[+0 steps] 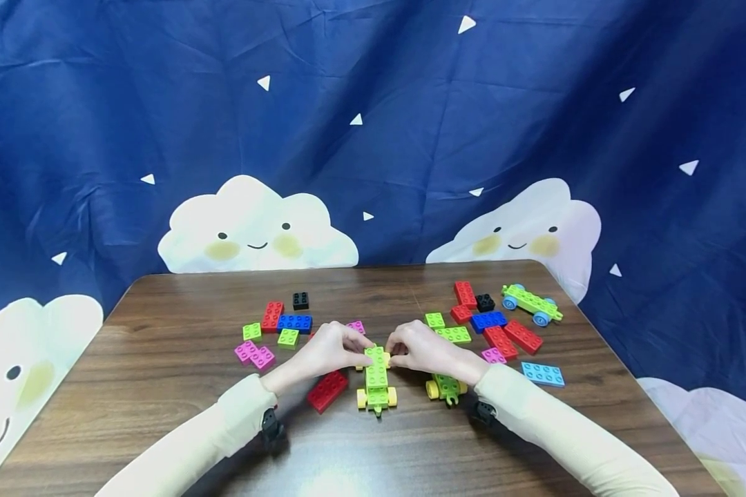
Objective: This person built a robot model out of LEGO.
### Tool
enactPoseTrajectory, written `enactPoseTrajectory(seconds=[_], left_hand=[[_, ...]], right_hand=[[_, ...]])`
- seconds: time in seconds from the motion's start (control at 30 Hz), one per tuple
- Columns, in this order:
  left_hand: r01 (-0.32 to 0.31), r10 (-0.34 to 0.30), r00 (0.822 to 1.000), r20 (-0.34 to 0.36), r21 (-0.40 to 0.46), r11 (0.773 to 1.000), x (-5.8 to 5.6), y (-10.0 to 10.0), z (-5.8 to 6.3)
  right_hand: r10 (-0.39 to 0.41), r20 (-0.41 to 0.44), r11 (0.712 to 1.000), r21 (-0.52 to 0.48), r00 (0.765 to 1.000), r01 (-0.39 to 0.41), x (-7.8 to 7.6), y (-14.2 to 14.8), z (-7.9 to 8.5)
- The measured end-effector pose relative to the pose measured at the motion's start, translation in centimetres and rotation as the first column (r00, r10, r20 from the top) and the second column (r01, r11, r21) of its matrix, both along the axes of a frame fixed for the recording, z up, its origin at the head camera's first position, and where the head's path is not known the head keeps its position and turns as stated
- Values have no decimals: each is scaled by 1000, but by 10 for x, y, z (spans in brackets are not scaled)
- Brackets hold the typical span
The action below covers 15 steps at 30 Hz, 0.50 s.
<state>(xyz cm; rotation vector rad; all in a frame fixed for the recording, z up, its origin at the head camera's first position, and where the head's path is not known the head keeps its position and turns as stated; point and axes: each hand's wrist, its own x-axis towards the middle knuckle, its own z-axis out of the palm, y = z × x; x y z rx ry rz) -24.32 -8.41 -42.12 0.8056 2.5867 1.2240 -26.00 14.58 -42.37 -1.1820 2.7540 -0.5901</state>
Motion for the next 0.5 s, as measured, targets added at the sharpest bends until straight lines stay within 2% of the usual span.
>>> enactPoseTrajectory(seconds=[0.13, 0.37, 0.5], left_hand=[[-9, 10, 1000, 6, -31, 999, 1, 1, 3], [17, -20, 999, -45, -66, 998, -1, 2, 5], [17, -21, 998, -53, -79, 997, -1, 3, 5]], right_hand=[[1, 0, 1000, 1, 1000, -1, 0, 0, 0], [4, -12, 1000, -4, 1000, -4, 0, -1, 0], [9, -12, 1000, -7, 1000, -9, 0, -1, 0]])
